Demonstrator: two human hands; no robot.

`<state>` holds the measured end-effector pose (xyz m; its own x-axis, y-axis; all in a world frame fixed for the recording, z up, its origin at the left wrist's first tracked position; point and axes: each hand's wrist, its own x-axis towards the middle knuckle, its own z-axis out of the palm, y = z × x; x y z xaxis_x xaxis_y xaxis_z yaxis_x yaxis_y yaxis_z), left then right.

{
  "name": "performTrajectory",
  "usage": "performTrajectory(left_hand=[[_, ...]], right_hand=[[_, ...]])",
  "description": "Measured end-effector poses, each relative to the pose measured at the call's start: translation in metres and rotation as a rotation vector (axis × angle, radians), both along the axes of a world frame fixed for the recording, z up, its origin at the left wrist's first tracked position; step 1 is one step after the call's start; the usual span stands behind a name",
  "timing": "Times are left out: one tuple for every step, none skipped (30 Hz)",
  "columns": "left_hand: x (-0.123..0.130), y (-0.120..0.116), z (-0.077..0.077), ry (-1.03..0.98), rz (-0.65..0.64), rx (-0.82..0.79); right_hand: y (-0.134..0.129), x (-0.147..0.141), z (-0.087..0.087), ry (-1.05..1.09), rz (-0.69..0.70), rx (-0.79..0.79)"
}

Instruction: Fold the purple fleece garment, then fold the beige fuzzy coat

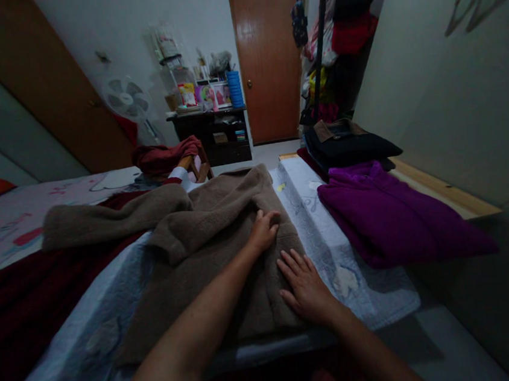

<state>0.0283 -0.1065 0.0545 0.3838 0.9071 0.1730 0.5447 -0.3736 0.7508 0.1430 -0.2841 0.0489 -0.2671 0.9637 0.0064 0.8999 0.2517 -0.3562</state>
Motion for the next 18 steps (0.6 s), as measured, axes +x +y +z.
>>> performTrajectory(left_hand=[[-0.001, -0.002, -0.001, 0.070, -0.002, 0.060], [-0.003, -0.004, -0.002, 0.175, 0.002, 0.122], [-0.005, -0.005, -0.003, 0.300, 0.009, 0.177], [-0.007, -0.006, -0.005, 0.420, 0.020, 0.215], [-0.009, -0.007, -0.007, 0.513, 0.033, 0.234], [-0.011, -0.008, -0.008, 0.577, 0.049, 0.245], [-0.012, -0.009, -0.009, 0.611, 0.066, 0.251], [-0.012, -0.010, -0.010, 0.621, 0.080, 0.263], [-0.011, -0.011, -0.010, 0.621, 0.093, 0.289], [-0.009, -0.012, -0.010, 0.623, 0.096, 0.330], [-0.007, -0.013, -0.011, 0.621, 0.076, 0.376], [-0.004, -0.014, -0.012, 0.613, 0.024, 0.412], [-0.002, -0.014, -0.014, 0.602, -0.047, 0.428], [0.001, -0.014, -0.016, 0.591, -0.123, 0.421], [0.003, -0.014, -0.020, 0.582, -0.191, 0.395], [0.004, -0.014, -0.024, 0.579, -0.242, 0.363], [0.005, -0.013, -0.027, 0.581, -0.267, 0.337], [0.006, -0.013, -0.031, 0.585, -0.273, 0.323]], right_hand=[[0.000, -0.001, 0.000, -0.005, 0.002, 0.008], [0.000, -0.003, -0.001, -0.011, 0.006, 0.016], [0.000, -0.004, -0.001, -0.019, 0.013, 0.022], [0.000, -0.006, -0.002, -0.028, 0.020, 0.026], [0.000, -0.007, -0.003, -0.037, 0.024, 0.027], [0.001, -0.009, -0.004, -0.048, 0.024, 0.026], [0.001, -0.010, -0.004, -0.057, 0.023, 0.025], [0.001, -0.011, -0.005, -0.065, 0.020, 0.025], [0.001, -0.011, -0.006, -0.070, 0.016, 0.029], [0.001, -0.012, -0.007, -0.073, 0.013, 0.035], [0.000, -0.012, -0.008, -0.074, 0.010, 0.044], [0.000, -0.013, -0.009, -0.073, 0.005, 0.056], [-0.001, -0.013, -0.009, -0.069, -0.001, 0.069], [-0.002, -0.013, -0.010, -0.064, -0.007, 0.082], [-0.002, -0.013, -0.011, -0.058, -0.014, 0.095], [-0.003, -0.013, -0.012, -0.051, -0.023, 0.107], [-0.004, -0.013, -0.013, -0.046, -0.032, 0.120], [-0.004, -0.013, -0.014, -0.041, -0.038, 0.130]])
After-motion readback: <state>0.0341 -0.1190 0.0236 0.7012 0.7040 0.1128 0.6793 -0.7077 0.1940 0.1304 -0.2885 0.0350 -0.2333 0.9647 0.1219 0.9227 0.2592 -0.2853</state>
